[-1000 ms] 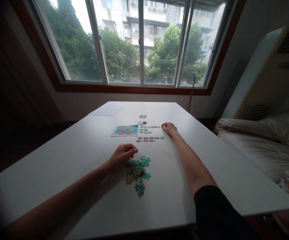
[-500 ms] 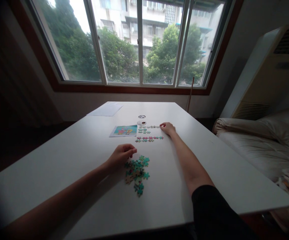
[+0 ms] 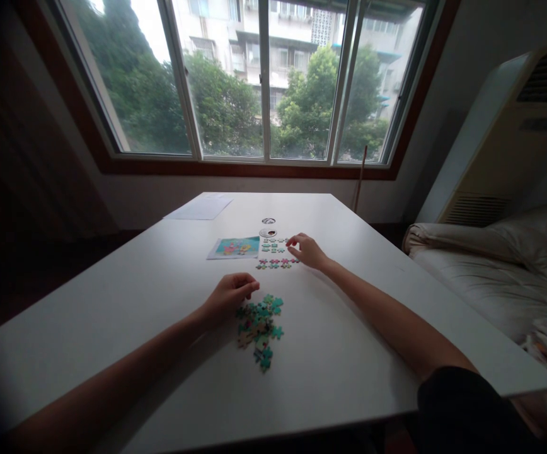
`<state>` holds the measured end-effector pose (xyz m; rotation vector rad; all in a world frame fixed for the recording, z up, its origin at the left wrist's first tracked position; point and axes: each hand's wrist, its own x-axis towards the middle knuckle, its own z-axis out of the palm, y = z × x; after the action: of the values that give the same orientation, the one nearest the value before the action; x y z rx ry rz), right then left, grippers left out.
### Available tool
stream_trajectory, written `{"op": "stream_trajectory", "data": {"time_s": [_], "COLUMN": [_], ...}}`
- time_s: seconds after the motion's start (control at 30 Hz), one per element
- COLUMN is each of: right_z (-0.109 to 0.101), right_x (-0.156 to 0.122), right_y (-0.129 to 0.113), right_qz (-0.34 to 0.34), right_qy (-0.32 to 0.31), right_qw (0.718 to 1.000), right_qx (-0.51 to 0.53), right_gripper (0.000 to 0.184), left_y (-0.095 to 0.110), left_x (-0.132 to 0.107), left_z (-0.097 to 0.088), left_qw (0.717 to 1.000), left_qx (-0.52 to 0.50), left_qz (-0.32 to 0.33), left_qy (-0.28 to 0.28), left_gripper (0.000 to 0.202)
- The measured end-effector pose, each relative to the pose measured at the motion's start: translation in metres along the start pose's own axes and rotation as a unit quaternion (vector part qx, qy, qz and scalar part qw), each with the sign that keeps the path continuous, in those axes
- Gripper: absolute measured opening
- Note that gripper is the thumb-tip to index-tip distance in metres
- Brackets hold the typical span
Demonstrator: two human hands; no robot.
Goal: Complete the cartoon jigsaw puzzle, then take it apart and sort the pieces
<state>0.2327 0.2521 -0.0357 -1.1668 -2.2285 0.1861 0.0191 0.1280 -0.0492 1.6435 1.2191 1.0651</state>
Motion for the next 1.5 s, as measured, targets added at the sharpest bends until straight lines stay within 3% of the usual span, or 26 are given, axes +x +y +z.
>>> {"op": "stream_trajectory", "data": {"time_s": [0.1, 0.2, 0.37, 0.7, 0.9, 1.1, 1.27, 1.5], "right_z": [-0.005, -0.014, -0.024, -0.021, -0.023, -0.023, -0.019, -0.016], "right_x": [-0.032, -0.064, -0.088, -0.088, -0.089, -0.089, -0.086, -0.086], "right_y": [-0.034, -0.057, -0.071, -0.069, -0.077, -0.081, -0.076, -0.075], "right_qz": [-0.120, -0.179, -0.164, -0.139, -0.136, -0.099, -0.046, -0.033], "right_qy": [-0.086, -0.156, -0.169, -0.176, -0.192, -0.146, -0.104, -0.113], "right_qw": [0.987, 0.965, 0.965, 0.961, 0.952, 0.957, 0.961, 0.954], "right_qx": [0.070, 0.112, 0.119, 0.161, 0.198, 0.228, 0.251, 0.274], "right_gripper": [0.015, 0.020, 0.035, 0.025, 0.010, 0.013, 0.018, 0.021], "left_y": [0.001, 0.003, 0.008, 0.011, 0.011, 0.013, 0.019, 0.020], "left_x": [-0.001, -0.002, -0.004, -0.004, -0.005, -0.009, -0.014, -0.016], "left_z": [0.001, 0.002, 0.004, 0.003, 0.002, 0.004, 0.008, 0.012], "left_qw": [1.000, 1.000, 1.000, 1.000, 1.000, 0.994, 0.984, 0.979], "left_qx": [0.006, 0.017, 0.022, 0.014, 0.020, 0.082, 0.121, 0.134], "left_qz": [0.001, 0.007, 0.011, 0.003, 0.013, 0.067, 0.105, 0.120], "left_qy": [0.000, 0.001, 0.001, -0.011, -0.014, -0.030, -0.076, -0.095], "left_gripper": [0.023, 0.025, 0.025, 0.026, 0.025, 0.025, 0.026, 0.024]}}
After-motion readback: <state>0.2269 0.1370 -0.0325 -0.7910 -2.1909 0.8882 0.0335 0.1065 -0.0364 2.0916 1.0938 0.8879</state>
